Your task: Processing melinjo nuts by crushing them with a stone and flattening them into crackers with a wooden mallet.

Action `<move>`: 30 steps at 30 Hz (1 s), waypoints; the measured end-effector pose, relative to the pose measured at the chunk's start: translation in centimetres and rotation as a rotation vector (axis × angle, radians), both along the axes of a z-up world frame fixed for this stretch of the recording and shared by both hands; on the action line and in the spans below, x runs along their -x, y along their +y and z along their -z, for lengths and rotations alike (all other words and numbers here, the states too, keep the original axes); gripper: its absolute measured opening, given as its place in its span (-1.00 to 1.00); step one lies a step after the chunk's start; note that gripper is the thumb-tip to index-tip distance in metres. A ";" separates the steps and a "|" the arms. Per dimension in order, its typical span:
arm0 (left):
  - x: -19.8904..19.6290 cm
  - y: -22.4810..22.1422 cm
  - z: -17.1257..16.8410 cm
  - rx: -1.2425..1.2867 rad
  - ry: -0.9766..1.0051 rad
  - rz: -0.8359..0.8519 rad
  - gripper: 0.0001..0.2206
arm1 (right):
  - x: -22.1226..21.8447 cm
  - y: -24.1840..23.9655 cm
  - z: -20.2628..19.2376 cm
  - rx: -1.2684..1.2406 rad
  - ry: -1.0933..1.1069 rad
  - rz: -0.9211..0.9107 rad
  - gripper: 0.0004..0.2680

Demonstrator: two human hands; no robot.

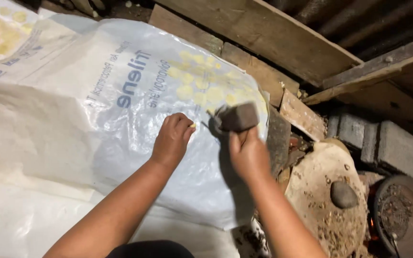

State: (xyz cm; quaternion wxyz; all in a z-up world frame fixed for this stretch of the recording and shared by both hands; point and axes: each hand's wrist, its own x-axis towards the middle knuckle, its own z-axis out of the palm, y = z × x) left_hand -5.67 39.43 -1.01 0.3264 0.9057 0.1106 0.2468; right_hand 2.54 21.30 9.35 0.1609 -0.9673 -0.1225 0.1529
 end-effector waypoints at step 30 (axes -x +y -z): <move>-2.4 3.0 -0.1 0.105 0.058 0.052 -0.45 | 1.9 5.3 -8.8 -0.303 -0.369 -0.016 -0.78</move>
